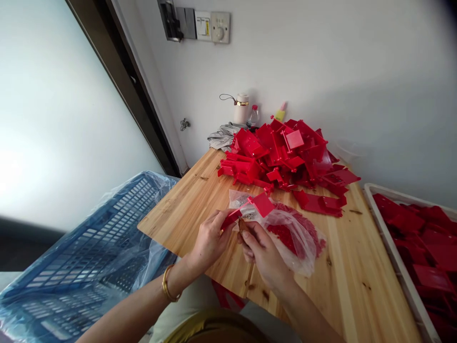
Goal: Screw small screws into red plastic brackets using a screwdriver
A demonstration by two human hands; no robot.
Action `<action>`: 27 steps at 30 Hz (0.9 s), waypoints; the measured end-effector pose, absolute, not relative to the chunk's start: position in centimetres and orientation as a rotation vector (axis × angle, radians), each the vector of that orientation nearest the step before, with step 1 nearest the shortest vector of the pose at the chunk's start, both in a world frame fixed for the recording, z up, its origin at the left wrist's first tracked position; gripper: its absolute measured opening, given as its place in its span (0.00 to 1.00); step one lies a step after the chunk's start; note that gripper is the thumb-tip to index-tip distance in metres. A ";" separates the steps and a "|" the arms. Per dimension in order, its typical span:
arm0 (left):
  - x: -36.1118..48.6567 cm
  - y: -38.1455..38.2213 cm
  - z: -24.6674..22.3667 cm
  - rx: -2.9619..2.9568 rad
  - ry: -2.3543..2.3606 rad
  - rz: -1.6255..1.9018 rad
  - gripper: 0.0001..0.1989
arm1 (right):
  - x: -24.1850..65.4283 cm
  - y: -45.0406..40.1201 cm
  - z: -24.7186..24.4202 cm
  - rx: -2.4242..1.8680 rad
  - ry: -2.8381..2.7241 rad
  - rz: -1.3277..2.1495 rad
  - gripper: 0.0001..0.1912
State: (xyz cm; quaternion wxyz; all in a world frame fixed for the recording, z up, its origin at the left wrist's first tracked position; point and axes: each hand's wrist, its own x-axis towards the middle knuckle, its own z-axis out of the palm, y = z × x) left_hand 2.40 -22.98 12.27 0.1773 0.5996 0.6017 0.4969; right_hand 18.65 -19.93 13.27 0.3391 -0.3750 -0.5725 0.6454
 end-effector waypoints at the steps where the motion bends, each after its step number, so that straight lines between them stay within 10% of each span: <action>1: 1.5 -22.6 12.2 1.736 1.745 1.374 0.13 | 18.2 -20.1 12.8 -1.000 -1.591 1.548 0.11; 14: -12.2 -14.1 12.2 2.262 2.189 0.385 0.16 | 23.4 -26.0 10.8 -1.222 -1.855 1.306 0.12; 21: -0.8 -17.5 13.0 2.353 1.760 1.121 0.09 | 29.6 -25.9 8.7 -1.410 -1.516 1.131 0.15; 27: 11.5 -17.3 9.6 2.271 1.377 0.793 0.10 | 31.6 -25.3 8.3 -1.452 -1.383 1.058 0.15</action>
